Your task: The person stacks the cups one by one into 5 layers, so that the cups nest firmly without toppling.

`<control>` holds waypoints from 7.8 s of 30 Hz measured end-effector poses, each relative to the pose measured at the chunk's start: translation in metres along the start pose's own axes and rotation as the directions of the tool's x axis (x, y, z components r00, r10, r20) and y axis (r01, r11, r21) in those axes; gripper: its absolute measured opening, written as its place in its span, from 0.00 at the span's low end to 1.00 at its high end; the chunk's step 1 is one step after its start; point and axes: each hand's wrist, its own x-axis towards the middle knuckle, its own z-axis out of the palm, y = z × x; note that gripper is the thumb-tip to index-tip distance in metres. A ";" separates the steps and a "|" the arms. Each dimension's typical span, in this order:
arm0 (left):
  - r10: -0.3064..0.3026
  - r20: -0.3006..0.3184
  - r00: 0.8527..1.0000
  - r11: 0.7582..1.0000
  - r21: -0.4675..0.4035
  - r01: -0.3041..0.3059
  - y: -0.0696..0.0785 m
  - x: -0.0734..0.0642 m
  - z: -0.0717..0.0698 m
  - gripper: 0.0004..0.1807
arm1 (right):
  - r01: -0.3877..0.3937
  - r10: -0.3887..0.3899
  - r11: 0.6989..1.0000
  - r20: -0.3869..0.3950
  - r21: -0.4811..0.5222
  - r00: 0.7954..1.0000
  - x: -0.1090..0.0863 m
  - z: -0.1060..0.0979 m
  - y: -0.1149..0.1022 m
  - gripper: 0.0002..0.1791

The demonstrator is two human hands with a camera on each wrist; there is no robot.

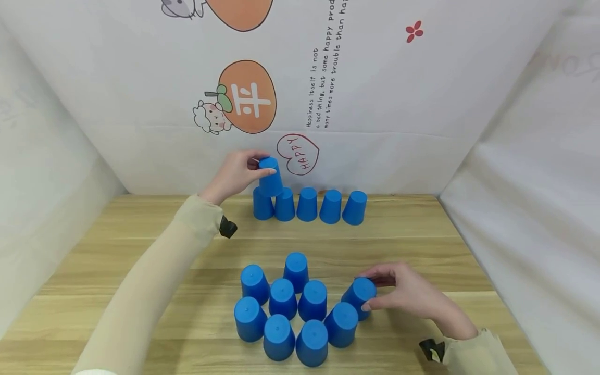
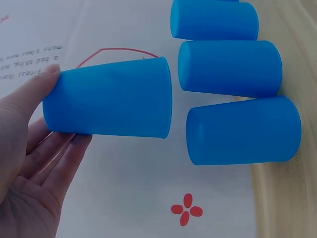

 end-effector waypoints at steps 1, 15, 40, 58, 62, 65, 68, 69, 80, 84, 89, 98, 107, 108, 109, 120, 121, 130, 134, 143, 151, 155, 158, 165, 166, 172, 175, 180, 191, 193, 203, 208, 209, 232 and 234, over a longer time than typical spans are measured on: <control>-0.005 0.001 1.000 1.000 0.003 0.005 0.000 0.002 0.001 0.29 | -0.002 0.002 1.000 -0.001 0.002 1.000 0.000 0.000 0.000 0.25; -0.044 -0.009 0.999 0.999 -0.003 0.044 -0.014 0.012 0.013 0.29 | 0.016 -0.016 1.000 -0.003 0.016 1.000 0.000 0.000 -0.002 0.24; -0.067 -0.045 0.997 0.969 -0.240 0.054 -0.013 -0.108 0.007 0.37 | 0.000 0.000 1.000 -0.008 0.011 1.000 0.000 0.002 0.000 0.23; 0.012 0.264 0.964 0.933 -0.350 0.084 -0.026 -0.195 0.050 0.32 | 0.038 -0.037 0.999 -0.008 0.017 0.999 -0.002 0.003 0.002 0.25; -0.017 0.280 0.960 0.930 -0.348 0.118 -0.027 -0.197 0.052 0.28 | 0.033 -0.033 0.999 -0.011 0.019 0.999 -0.002 0.004 0.002 0.25; -0.021 0.279 0.960 0.927 -0.354 0.123 -0.026 -0.196 0.051 0.27 | 0.013 -0.013 1.000 -0.008 0.020 1.000 -0.002 0.002 0.001 0.25; -0.026 0.282 0.959 0.928 -0.350 0.128 -0.025 -0.195 0.050 0.26 | -0.015 0.015 1.000 -0.014 -0.001 1.000 -0.001 0.000 -0.002 0.25; -0.027 0.284 0.958 0.930 -0.344 0.129 -0.024 -0.195 0.050 0.26 | -0.021 0.021 1.000 -0.024 -0.014 0.999 -0.001 -0.001 -0.003 0.25; -0.026 0.290 0.957 0.935 -0.331 0.126 -0.025 -0.193 0.049 0.24 | -0.132 0.090 0.984 -0.304 -0.119 0.948 0.029 -0.029 -0.018 0.27; -0.020 0.286 0.958 0.939 -0.323 0.116 -0.025 -0.193 0.048 0.24 | -0.118 0.062 0.985 -0.376 -0.129 0.925 0.047 -0.046 -0.027 0.28; -0.022 0.288 0.957 0.940 -0.319 0.118 -0.025 -0.193 0.048 0.24 | -0.116 0.047 0.985 -0.448 -0.127 0.893 0.073 -0.068 -0.038 0.31; -0.020 0.294 0.956 0.939 -0.323 0.119 -0.024 -0.192 0.048 0.25 | -0.204 0.138 0.975 -0.484 -0.085 0.864 0.117 -0.099 -0.038 0.41; -0.019 0.299 0.954 0.940 -0.320 0.119 -0.025 -0.192 0.049 0.24 | -0.235 0.146 0.963 -0.475 -0.134 0.868 0.150 -0.108 -0.024 0.47; -0.021 0.300 0.954 0.940 -0.320 0.121 -0.025 -0.192 0.049 0.24 | -0.242 0.149 0.960 -0.473 -0.142 0.868 0.153 -0.108 -0.023 0.48; -0.024 0.301 0.953 0.940 -0.318 0.124 -0.025 -0.193 0.049 0.24 | -0.247 0.151 0.957 -0.472 -0.149 0.869 0.155 -0.108 -0.022 0.49; -0.022 0.301 0.953 0.935 -0.331 0.126 -0.026 -0.193 0.050 0.25 | -0.270 0.176 0.951 -0.452 -0.152 0.874 0.165 -0.108 -0.020 0.45; -0.021 0.301 0.953 0.935 -0.331 0.126 -0.026 -0.193 0.049 0.25 | -0.270 0.177 0.951 -0.451 -0.149 0.875 0.165 -0.108 -0.019 0.46; -0.023 0.299 0.954 0.937 -0.327 0.125 -0.026 -0.193 0.049 0.25 | -0.241 0.155 0.961 -0.456 -0.137 0.876 0.163 -0.107 -0.020 0.48; -0.027 0.298 0.954 0.938 -0.321 0.127 -0.026 -0.193 0.049 0.25 | -0.204 0.125 0.972 -0.480 -0.116 0.868 0.157 -0.107 -0.026 0.49; -0.032 0.301 0.953 0.941 -0.312 0.130 -0.025 -0.192 0.048 0.26 | -0.121 0.042 0.986 -0.534 -0.114 0.844 0.142 -0.103 -0.048 0.44; -0.034 0.305 0.952 0.940 -0.312 0.134 -0.025 -0.192 0.048 0.26 | -0.040 -0.042 0.988 -0.504 -0.151 0.863 0.128 -0.089 -0.066 0.39; -0.040 0.307 0.951 0.943 -0.304 0.138 -0.026 -0.192 0.049 0.26 | -0.019 -0.058 0.986 -0.456 -0.163 0.888 0.123 -0.077 -0.069 0.38; -0.038 0.306 0.951 0.944 -0.302 0.135 -0.027 -0.192 0.049 0.26 | -0.016 -0.055 0.986 -0.412 -0.167 0.910 0.119 -0.067 -0.069 0.37; -0.036 0.304 0.952 0.945 -0.300 0.132 -0.027 -0.192 0.049 0.26 | -0.010 -0.035 0.989 -0.292 -0.150 0.956 0.113 -0.037 -0.066 0.36; -0.035 0.304 0.952 0.945 -0.300 0.131 -0.027 -0.192 0.049 0.26 | -0.007 -0.031 0.990 -0.270 -0.141 0.962 0.113 -0.033 -0.064 0.36; -0.032 0.299 0.954 0.945 -0.302 0.126 -0.026 -0.192 0.048 0.26 | 0.005 -0.028 0.990 -0.164 -0.138 0.986 0.111 -0.005 -0.053 0.34; -0.031 0.298 0.954 0.943 -0.307 0.127 -0.025 -0.191 0.047 0.25 | 0.027 -0.043 0.988 -0.101 -0.152 0.994 0.112 0.009 -0.047 0.34; -0.032 0.298 0.954 0.946 -0.300 0.125 -0.024 -0.192 0.047 0.25 | 0.072 -0.072 0.989 0.005 -0.132 0.997 0.113 0.026 -0.039 0.35; -0.027 0.298 0.954 0.947 -0.299 0.120 -0.025 -0.191 0.048 0.25 | 0.131 -0.128 0.991 0.078 -0.039 0.989 0.119 0.044 -0.035 0.27; -0.026 0.298 0.954 0.947 -0.299 0.119 -0.026 -0.191 0.048 0.25 | 0.133 -0.131 0.991 0.081 -0.027 0.988 0.120 0.045 -0.033 0.26; -0.029 0.290 0.957 0.948 -0.294 0.118 -0.025 -0.191 0.050 0.26 | 0.123 -0.121 0.992 0.081 -0.021 0.989 0.120 0.046 -0.033 0.25; -0.014 0.276 0.961 0.945 -0.310 0.103 -0.023 -0.187 0.046 0.27 | 0.116 -0.114 0.993 0.078 -0.028 0.990 0.120 0.047 -0.033 0.25; -0.011 0.266 0.964 0.944 -0.314 0.097 -0.022 -0.185 0.045 0.27 | 0.118 -0.116 0.993 0.078 -0.027 0.990 0.120 0.047 -0.032 0.26; 0.204 -0.013 0.979 0.955 -0.217 -0.202 0.003 -0.101 0.039 0.27 | 0.105 -0.104 0.994 0.084 -0.015 0.991 0.119 0.047 -0.033 0.25; 0.218 -0.035 0.975 0.951 -0.217 -0.220 0.005 -0.092 0.037 0.27 | 0.107 -0.105 0.994 0.080 -0.019 0.991 0.119 0.047 -0.033 0.25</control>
